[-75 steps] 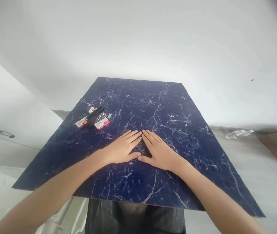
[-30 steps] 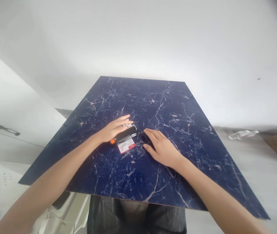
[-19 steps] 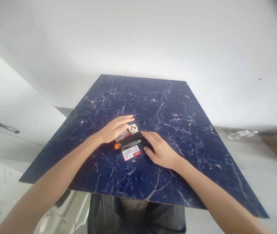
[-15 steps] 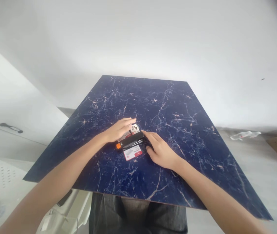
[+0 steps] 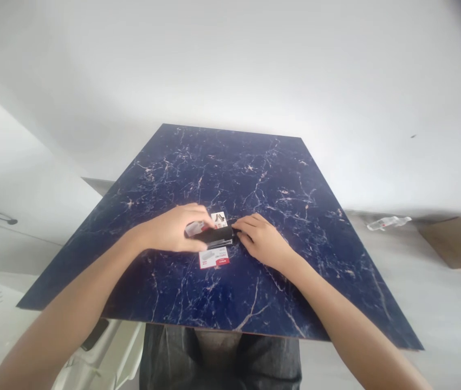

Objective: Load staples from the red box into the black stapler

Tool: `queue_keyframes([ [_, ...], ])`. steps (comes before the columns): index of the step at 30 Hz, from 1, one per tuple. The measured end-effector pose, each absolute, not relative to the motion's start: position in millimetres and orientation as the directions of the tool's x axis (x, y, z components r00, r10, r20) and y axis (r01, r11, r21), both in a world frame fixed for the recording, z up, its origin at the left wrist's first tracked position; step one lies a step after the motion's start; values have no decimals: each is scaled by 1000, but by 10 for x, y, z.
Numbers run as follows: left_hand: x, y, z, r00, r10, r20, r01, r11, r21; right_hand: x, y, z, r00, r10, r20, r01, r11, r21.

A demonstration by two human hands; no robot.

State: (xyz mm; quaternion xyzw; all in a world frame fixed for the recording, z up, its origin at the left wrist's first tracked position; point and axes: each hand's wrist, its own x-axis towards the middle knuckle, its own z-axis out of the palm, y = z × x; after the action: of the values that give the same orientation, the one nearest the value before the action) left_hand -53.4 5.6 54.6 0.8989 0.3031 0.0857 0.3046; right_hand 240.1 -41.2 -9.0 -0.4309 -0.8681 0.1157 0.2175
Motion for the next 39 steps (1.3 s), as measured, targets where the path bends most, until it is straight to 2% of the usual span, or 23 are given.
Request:
queue_keyframes([
  [3, -580, 4, 593, 809, 568, -149, 529, -595, 604, 2450, -434, -23, -493, 815, 305, 705, 580, -408],
  [6, -520, 6, 482, 803, 590, -82, 517, -623, 587, 2432, -457, -1, -503, 806, 313, 622, 589, -517],
  [9, -447, 20, 353, 779, 627, 11, 511, -645, 568, 2398, -454, -11, -457, 845, 277, 608, 525, -596],
  [16, -527, 78, 417, 769, 638, -33, 541, -623, 564, 2708, -371, 120, -476, 860, 183, 703, 497, -508],
  [19, -617, 143, 487, 746, 661, -85, 583, -586, 564, 2855, -342, 165, -471, 862, 187, 693, 492, -527],
  [22, -676, 197, 507, 734, 671, -111, 603, -567, 561, 2890, -313, 134, -534, 822, 200, 663, 553, -504],
  [26, -687, 213, 499, 726, 677, -122, 606, -546, 578, 2885, -279, 89, -607, 781, 149, 668, 602, -438],
  [31, -670, 197, 512, 718, 685, -121, 610, -537, 583, 2951, -251, 79, -430, 891, 145, 776, 447, -445],
  [35, -669, 201, 507, 714, 687, -131, 618, -532, 578, 2960, -243, 45, -298, 940, 166, 766, 340, -545],
  [39, -658, 205, 470, 725, 677, -128, 605, -538, 587, 2903, -264, 43, -210, 953, 218, 674, 303, -674],
])
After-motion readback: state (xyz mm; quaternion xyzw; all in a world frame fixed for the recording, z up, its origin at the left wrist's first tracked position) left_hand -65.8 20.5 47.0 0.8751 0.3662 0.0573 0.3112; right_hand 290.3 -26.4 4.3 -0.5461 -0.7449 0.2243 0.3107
